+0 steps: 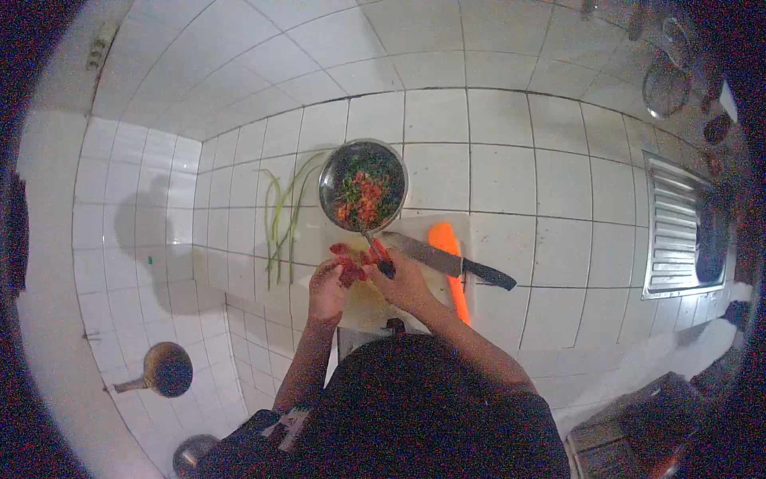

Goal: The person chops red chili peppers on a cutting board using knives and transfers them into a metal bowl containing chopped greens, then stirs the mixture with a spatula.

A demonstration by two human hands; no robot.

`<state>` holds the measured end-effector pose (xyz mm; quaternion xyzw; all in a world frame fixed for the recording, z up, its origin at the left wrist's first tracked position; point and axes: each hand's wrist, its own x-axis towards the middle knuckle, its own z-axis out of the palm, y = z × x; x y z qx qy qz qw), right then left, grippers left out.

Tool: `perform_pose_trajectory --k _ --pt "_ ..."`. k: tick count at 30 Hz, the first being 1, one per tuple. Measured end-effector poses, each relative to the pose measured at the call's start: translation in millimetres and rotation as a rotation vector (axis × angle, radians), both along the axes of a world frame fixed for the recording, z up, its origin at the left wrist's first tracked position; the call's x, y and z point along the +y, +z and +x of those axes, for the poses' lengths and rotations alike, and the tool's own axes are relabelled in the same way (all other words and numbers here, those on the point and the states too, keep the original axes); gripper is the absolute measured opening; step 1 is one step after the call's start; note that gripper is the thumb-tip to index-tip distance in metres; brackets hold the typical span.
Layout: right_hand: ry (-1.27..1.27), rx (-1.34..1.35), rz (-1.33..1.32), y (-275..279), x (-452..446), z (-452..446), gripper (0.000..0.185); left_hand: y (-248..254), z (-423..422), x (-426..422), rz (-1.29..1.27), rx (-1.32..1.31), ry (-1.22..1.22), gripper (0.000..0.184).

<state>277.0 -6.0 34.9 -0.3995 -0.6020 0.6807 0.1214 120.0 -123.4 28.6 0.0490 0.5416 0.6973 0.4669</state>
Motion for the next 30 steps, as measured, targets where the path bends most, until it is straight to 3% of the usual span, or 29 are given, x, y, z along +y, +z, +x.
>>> perform_pose_trajectory --k 1,6,8,16,21,23,26,30 --pt "-0.01 0.044 0.013 0 -4 -3 0.039 -3 1 -4 -0.091 0.073 -0.062 0.019" --pt "0.001 0.098 0.097 2 -17 -12 0.037 2 18 -16 -0.062 0.079 -0.021 0.019" --pt "-0.065 0.129 0.296 -7 -19 -16 0.026 -5 18 -20 -0.079 0.081 -0.015 0.019" --pt "0.025 -0.015 0.437 23 -5 -28 0.032 15 6 0 -0.174 0.165 -0.112 0.025" --pt "-0.021 0.047 0.652 20 15 -49 0.031 19 -22 19 -0.067 0.124 -0.205 0.025" --pt "-0.03 -0.086 0.378 24 26 -54 0.04 27 -33 29 -0.081 0.077 -0.253 0.026" --pt "-0.14 -0.121 0.408 1 41 -61 0.025 32 -46 49 -0.045 -0.077 -0.274 0.027" --pt "-0.231 -0.12 0.407 39 45 -55 0.025 26 -64 80 -0.008 -0.114 -0.241 0.026"
